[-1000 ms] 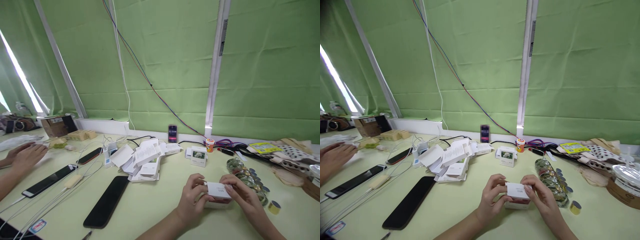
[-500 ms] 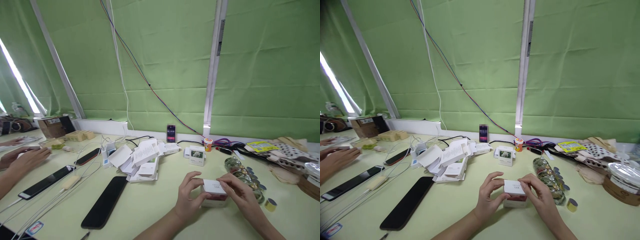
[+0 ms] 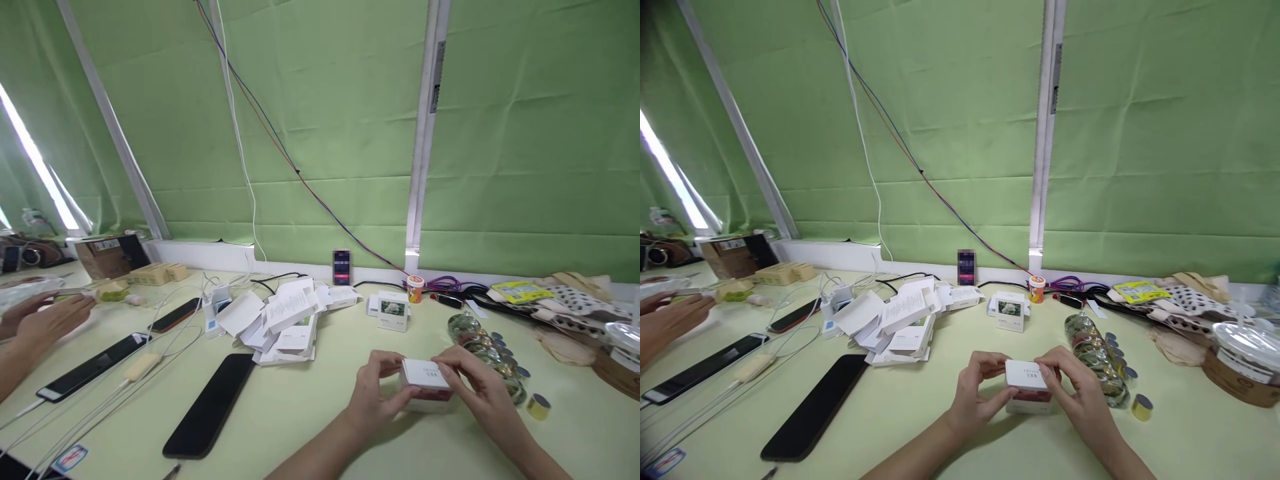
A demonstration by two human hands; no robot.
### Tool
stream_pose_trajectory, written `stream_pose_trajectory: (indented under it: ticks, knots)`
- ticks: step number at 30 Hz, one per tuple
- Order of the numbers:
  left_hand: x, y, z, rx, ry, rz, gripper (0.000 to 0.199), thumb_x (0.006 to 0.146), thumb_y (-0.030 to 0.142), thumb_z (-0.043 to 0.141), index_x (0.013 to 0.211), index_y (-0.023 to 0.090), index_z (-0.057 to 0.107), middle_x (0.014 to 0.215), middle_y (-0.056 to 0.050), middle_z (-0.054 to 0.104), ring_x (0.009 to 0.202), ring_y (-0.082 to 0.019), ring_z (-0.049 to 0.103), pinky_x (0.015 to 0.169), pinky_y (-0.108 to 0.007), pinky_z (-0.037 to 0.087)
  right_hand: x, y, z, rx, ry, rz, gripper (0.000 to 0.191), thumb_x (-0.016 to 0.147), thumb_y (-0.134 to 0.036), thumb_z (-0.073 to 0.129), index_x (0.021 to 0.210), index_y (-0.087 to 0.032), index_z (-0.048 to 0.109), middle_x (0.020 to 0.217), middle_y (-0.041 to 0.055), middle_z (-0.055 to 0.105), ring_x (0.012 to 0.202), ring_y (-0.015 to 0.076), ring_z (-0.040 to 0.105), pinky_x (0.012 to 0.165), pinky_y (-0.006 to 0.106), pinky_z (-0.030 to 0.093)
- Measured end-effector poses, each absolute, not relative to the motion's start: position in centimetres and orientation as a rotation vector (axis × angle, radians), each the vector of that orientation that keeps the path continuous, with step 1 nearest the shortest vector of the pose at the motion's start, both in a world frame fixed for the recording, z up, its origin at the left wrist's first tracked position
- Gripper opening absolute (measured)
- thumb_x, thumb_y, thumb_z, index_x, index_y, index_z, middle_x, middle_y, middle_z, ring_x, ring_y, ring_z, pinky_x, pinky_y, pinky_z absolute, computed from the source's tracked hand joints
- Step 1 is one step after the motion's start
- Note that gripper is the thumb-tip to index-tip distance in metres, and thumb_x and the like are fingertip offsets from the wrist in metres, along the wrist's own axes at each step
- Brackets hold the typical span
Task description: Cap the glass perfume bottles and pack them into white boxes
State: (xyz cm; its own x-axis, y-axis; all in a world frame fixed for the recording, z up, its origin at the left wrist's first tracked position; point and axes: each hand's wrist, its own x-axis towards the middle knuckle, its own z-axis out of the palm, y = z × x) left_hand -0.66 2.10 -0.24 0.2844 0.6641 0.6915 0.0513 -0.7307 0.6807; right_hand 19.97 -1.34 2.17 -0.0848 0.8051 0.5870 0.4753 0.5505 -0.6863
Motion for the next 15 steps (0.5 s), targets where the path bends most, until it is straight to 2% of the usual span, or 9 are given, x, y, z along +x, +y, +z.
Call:
stream_pose_trajectory:
  ticks: [5,8,11,15]
  knots:
    - [-0.9,2.5,0.4,1.919,0.602,1.303,0.037,0.081,0.038,0.068,0.108,0.015,0.060,0.102,-0.011,0.068,0.093,-0.022,0.069,0.084,-0.035,0.059,19.8,-1.4,2.1,-1.079,-1.660,0.500,0.021,0.089,-0.037,0.055,0.082,-0.022,0.068,0.082,0.0050,0.066,0.077,0.0218,0.063,0.068,0.030,0.050]
    - [-1.1,2.7,0.6,2.123,0.548,1.313,0.040,0.080,0.039,0.070,0.111,0.016,0.061,0.102,-0.012,0.069,0.093,-0.022,0.068,0.083,-0.034,0.058,19.6,-1.2,1.8,-1.062,-1.479,0.705,0.021,0.087,-0.041,0.059,0.097,-0.024,0.065,0.079,0.0021,0.062,0.071,0.0196,0.061,0.061,0.027,0.050]
    - [-1.1,2.9,0.5,2.290,0.514,1.358,0.030,0.083,0.038,0.066,0.105,0.017,0.064,0.095,-0.011,0.071,0.090,-0.021,0.067,0.081,-0.033,0.056,19.3,-0.9,1.4,-1.018,-1.339,0.863,0.028,0.085,-0.042,0.061,0.108,-0.026,0.058,0.076,-0.0013,0.057,0.066,0.0170,0.057,0.056,0.024,0.048]
    - [-1.1,3.2,0.2,2.388,0.538,1.398,0.028,0.087,0.038,0.060,0.106,0.017,0.063,0.097,-0.013,0.070,0.089,-0.021,0.067,0.078,-0.031,0.057,19.0,-0.8,1.2,-1.052,-1.360,0.850,0.020,0.088,-0.042,0.057,0.098,-0.026,0.061,0.078,-0.0005,0.057,0.069,0.0173,0.057,0.057,0.024,0.047]
